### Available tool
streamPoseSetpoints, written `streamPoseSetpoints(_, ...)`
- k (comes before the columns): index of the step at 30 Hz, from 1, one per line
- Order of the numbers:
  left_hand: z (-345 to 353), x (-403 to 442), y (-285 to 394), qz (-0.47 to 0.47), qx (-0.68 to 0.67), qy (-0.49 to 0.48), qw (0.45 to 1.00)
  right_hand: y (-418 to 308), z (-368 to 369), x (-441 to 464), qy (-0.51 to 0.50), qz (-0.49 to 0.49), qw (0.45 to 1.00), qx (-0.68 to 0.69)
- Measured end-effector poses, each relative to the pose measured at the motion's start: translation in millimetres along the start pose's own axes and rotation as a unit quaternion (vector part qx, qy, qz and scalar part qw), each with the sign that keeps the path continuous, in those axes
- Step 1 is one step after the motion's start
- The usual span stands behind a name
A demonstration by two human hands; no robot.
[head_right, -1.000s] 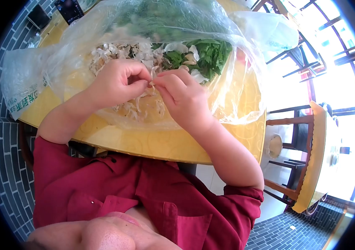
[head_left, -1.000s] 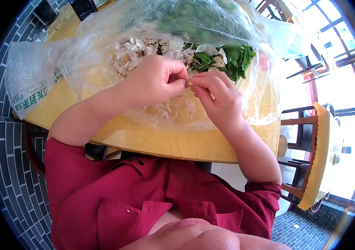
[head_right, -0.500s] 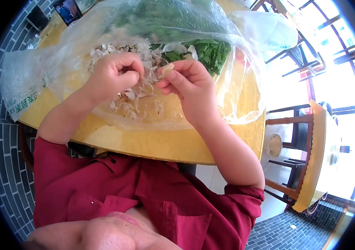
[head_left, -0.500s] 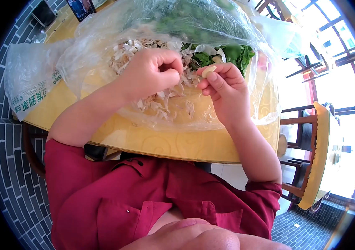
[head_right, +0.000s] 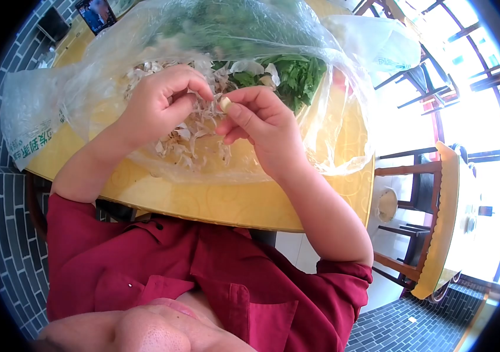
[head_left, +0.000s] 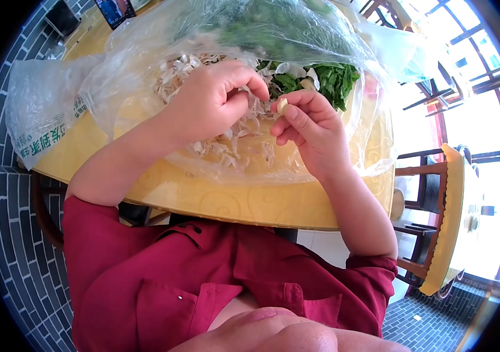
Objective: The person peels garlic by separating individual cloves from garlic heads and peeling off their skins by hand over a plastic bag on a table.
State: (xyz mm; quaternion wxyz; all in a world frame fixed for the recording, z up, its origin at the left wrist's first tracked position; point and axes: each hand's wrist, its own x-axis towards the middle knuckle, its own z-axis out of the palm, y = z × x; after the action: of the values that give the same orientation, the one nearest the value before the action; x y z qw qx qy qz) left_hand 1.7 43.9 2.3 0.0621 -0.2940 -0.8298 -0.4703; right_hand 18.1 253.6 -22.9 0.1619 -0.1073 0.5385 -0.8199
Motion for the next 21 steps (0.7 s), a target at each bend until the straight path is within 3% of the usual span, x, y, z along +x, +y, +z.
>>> streamPoseSetpoints(2, 2.2, 0.2, -8.3, 0.040, 0.009, 0.013, 0.999, 0.3, 1.1, -0.1, 0.001, 0.004, 1.000, 0.007)
streamPoseSetpoints(5, 0.1, -1.6, 6.6, -0.078, -0.106, -0.028, 0.991, 2.4, 1.9, 0.4, -0.001, 0.002, 1.000, 0.008)
streamPoseSetpoints(8, 1.9, -1.4, 8.8, -0.106, -0.171, -0.034, 0.979, 2.9, 1.9, 0.4, -0.009, 0.002, 1.000, -0.008)
streamPoseSetpoints(21, -0.3, -1.4, 7.2, -0.117, -0.188, -0.063, 0.973, 4.2, -0.5, 0.9, -0.028, 0.019, 0.999, 0.020)
